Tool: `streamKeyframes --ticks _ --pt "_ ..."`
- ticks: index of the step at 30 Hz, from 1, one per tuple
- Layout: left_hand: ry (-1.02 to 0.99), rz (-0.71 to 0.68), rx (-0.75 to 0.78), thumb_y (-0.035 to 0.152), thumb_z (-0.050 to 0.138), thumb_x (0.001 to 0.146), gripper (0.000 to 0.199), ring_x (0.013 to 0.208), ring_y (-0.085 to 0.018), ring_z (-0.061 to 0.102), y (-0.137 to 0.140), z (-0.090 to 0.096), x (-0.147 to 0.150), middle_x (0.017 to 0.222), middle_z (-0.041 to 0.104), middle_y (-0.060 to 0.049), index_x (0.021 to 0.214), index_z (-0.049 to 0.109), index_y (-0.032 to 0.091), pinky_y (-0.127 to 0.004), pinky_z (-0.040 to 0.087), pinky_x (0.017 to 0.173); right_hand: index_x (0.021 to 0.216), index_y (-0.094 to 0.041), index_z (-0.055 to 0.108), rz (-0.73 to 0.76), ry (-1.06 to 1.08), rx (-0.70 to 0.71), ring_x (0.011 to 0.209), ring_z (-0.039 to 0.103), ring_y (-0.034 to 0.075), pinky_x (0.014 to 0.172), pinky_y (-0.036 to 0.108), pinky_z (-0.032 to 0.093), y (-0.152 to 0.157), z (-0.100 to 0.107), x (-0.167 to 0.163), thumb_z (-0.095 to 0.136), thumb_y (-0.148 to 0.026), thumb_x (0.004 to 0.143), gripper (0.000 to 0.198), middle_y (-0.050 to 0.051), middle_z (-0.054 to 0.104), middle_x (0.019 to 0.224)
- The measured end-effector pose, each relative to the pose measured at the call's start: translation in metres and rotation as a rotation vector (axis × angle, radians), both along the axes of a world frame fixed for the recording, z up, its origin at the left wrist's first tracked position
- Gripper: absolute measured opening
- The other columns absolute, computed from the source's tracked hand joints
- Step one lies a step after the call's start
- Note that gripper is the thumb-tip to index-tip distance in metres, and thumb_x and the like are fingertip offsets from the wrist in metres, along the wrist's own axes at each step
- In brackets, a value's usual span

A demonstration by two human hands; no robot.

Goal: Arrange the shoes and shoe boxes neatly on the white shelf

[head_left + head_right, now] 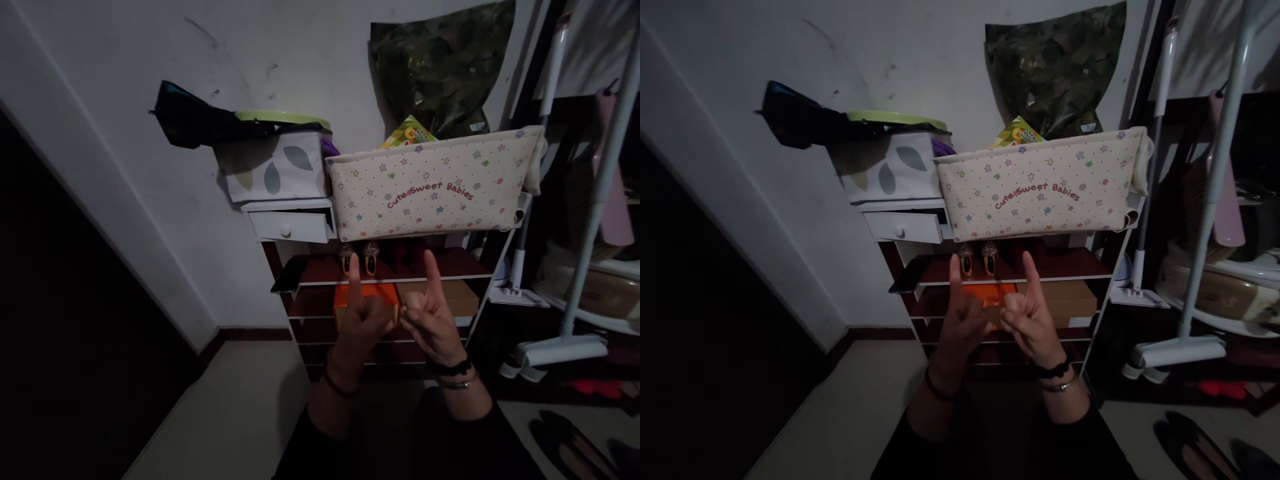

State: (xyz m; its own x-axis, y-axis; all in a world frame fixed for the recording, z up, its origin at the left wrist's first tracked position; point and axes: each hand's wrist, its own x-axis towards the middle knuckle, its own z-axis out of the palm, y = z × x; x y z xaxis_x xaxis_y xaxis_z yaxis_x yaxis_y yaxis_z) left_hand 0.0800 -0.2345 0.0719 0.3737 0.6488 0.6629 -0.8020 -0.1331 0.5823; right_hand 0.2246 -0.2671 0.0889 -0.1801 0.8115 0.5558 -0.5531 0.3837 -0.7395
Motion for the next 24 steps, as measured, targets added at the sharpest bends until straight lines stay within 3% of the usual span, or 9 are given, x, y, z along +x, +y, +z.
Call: streamKeyframes --ticks 3,7,13,24 --pt "-0.088 -0.127 0.182 -0.001 0.063 0.093 0.115 0.051 -0.005 0.022 -0.019 0.002 -0.006 0.063 0.026 0.010 0.167 -0.005 0.054 -0.013 0.034 0.055 0.161 -0.056 -0.017 0.117 -0.027 0.197 0.059 0.023 -0.001 0.060 0.007 0.034 -0.021 -0.003 0.008 0.052 -0.010 0.096 0.105 -0.004 0.016 0.064" --pt "-0.213 -0.243 0.173 -0.004 0.063 0.090 0.122 0.049 -0.004 0.018 -0.028 -0.022 -0.005 0.064 0.025 0.011 0.165 -0.017 0.049 -0.013 0.033 0.053 0.162 -0.050 -0.019 0.223 0.018 0.291 0.064 0.023 0.000 0.064 0.009 0.033 -0.033 -0.028 0.014 0.045 -0.003 0.095 0.104 -0.004 0.013 0.065" --pt "-0.219 -0.243 0.141 -0.003 0.064 0.087 0.125 0.049 -0.003 0.016 -0.031 -0.044 -0.004 0.063 0.024 0.011 0.163 -0.020 0.051 -0.013 0.033 0.053 0.157 -0.052 -0.023 0.264 0.064 0.285 0.065 0.022 0.000 0.064 0.010 0.031 -0.039 -0.042 0.018 0.043 -0.001 0.095 0.104 -0.004 0.013 0.066" --pt "-0.117 -0.190 0.150 0.007 0.069 0.090 0.126 0.044 -0.001 0.010 -0.031 -0.038 -0.009 0.061 0.020 0.013 0.157 -0.028 0.053 -0.010 0.028 0.049 0.155 -0.051 -0.029 0.174 -0.018 0.242 0.064 0.021 0.001 0.064 0.010 0.032 -0.044 -0.040 0.025 0.043 -0.007 0.097 0.102 -0.003 0.011 0.065"
